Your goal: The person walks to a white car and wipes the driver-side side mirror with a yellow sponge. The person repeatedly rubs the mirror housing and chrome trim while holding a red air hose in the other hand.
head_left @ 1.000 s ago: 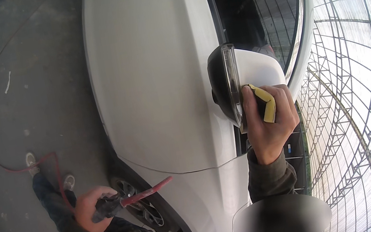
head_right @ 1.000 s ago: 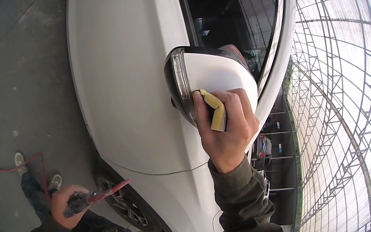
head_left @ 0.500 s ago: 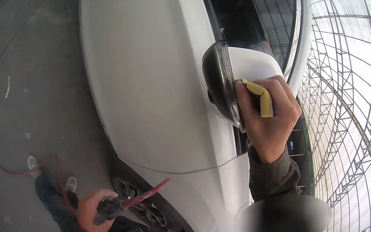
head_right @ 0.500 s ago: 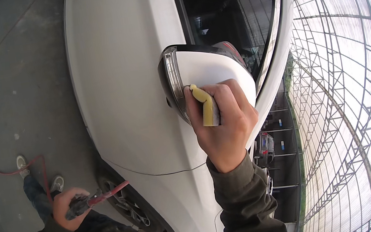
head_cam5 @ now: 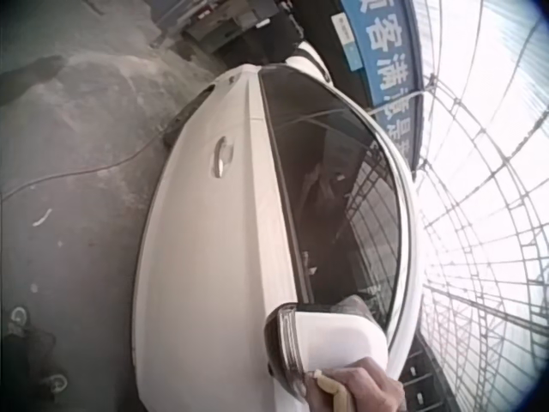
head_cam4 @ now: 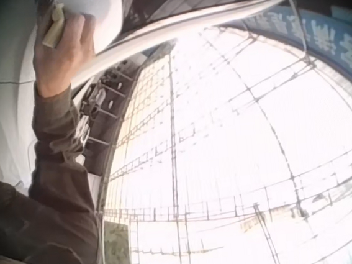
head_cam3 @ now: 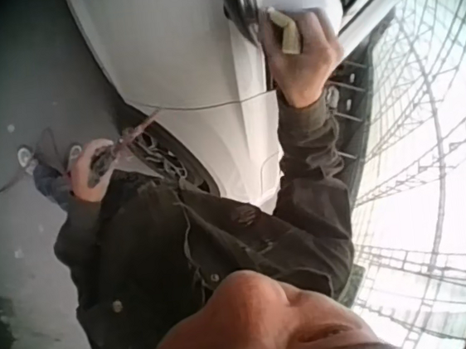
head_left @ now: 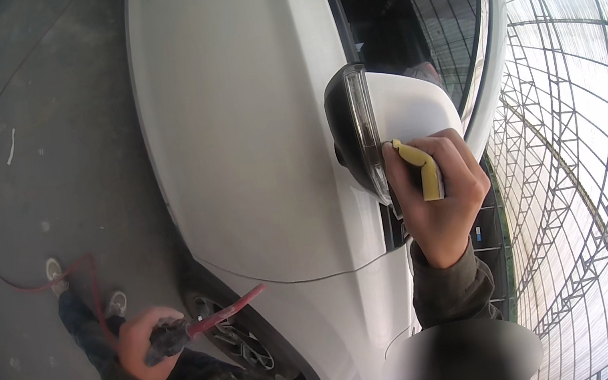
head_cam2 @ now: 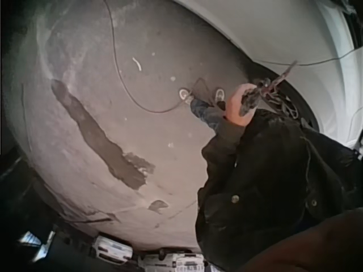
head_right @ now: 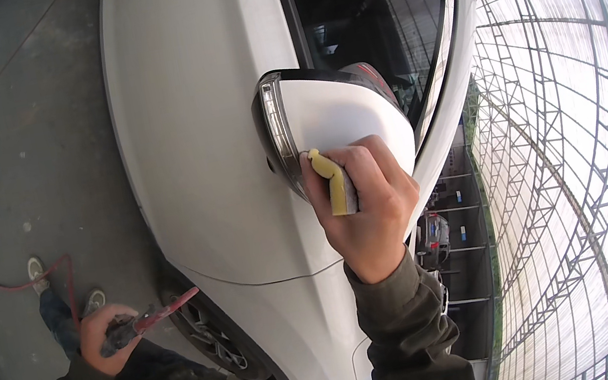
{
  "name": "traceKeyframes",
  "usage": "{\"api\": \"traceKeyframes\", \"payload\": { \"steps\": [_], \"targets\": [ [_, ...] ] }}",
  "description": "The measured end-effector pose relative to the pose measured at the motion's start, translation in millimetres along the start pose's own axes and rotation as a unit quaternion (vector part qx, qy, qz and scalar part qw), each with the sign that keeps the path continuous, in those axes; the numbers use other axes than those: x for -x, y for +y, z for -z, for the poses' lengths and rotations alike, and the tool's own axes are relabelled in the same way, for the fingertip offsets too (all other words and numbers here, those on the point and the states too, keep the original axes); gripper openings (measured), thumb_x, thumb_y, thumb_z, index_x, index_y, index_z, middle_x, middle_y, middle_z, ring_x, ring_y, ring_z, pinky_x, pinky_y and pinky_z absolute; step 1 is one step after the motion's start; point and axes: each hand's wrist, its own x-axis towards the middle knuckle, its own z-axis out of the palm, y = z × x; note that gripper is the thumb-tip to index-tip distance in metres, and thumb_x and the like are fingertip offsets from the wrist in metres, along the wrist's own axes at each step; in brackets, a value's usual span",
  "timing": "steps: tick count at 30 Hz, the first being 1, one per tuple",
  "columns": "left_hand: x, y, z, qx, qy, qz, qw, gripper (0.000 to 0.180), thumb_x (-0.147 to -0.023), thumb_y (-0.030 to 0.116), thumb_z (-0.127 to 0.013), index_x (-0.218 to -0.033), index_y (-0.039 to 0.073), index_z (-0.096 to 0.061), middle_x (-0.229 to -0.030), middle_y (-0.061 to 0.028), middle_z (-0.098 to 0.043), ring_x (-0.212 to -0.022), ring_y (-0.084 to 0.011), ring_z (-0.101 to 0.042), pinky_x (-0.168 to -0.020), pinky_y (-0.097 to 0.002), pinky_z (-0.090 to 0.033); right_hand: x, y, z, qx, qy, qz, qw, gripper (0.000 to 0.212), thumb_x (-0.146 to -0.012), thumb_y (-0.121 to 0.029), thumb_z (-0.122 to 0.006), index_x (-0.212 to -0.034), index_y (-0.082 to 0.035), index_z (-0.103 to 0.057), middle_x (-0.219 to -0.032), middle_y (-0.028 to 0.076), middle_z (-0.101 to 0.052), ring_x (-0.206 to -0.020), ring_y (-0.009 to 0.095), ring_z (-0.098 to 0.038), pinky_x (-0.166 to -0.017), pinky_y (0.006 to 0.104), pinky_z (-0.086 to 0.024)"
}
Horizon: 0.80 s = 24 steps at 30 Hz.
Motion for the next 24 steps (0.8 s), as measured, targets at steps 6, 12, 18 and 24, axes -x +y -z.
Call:
{"api": "traceKeyframes", "payload": {
  "steps": [6, 12, 18, 24],
  "targets": [
    [5.3, -2.8, -0.4, -0.006, 0.0, 0.009, 1.0, 0.034, -0.077, -0.002, -0.079, -0.11, 0.0, -0.07, -0.097, -0.0155, -0.073, -0.09, -0.03, -0.076, -0.079, -0.0345, -0.057, 12.1, -0.3, 2.5, -0.004, -0.011, -0.002, 1.0, 0.023, -0.082, -0.001, -0.09, -0.09, -0.002, -0.068, -0.082, 0.008, -0.065, -0.065, 0.024, -0.066, -0.06, 0.0337, -0.052],
    [9.7, -0.8, -2.5, -0.002, 0.002, 0.007, 1.0, 0.033, -0.078, -0.002, -0.079, -0.11, 0.001, -0.07, -0.1, -0.0158, -0.073, -0.092, -0.0303, -0.076, -0.08, -0.035, -0.058, 6.0, -0.7, -5.8, -0.016, 0.012, 0.004, 1.0, 0.023, -0.081, -0.002, -0.09, -0.09, -0.002, -0.069, -0.082, 0.008, -0.065, -0.065, 0.024, -0.066, -0.06, 0.0344, -0.053],
    [12.1, -5.8, -1.6, -0.008, 0.009, 0.007, 1.0, 0.032, -0.079, -0.002, -0.08, -0.109, 0.001, -0.07, -0.101, -0.0157, -0.074, -0.091, -0.0297, -0.076, -0.079, -0.0345, -0.058, -4.6, 1.5, -6.6, -0.005, 0.011, 0.007, 1.0, 0.024, -0.08, -0.003, -0.092, -0.09, -0.002, -0.07, -0.082, 0.008, -0.066, -0.066, 0.024, -0.068, -0.061, 0.0331, -0.055],
    [15.9, -10.0, 0.1, -0.017, 0.027, -0.017, 0.999, 0.029, -0.082, 0.001, -0.085, -0.107, 0.001, -0.07, -0.095, -0.0136, -0.072, -0.082, -0.0235, -0.074, -0.074, -0.0334, -0.055, 24.9, 9.2, 2.3, -0.015, 0.005, -0.005, 1.0, 0.024, -0.08, -0.003, -0.091, -0.091, -0.002, -0.07, -0.084, 0.009, -0.067, -0.067, 0.026, -0.068, -0.062, 0.0344, -0.054]
  ]
}}
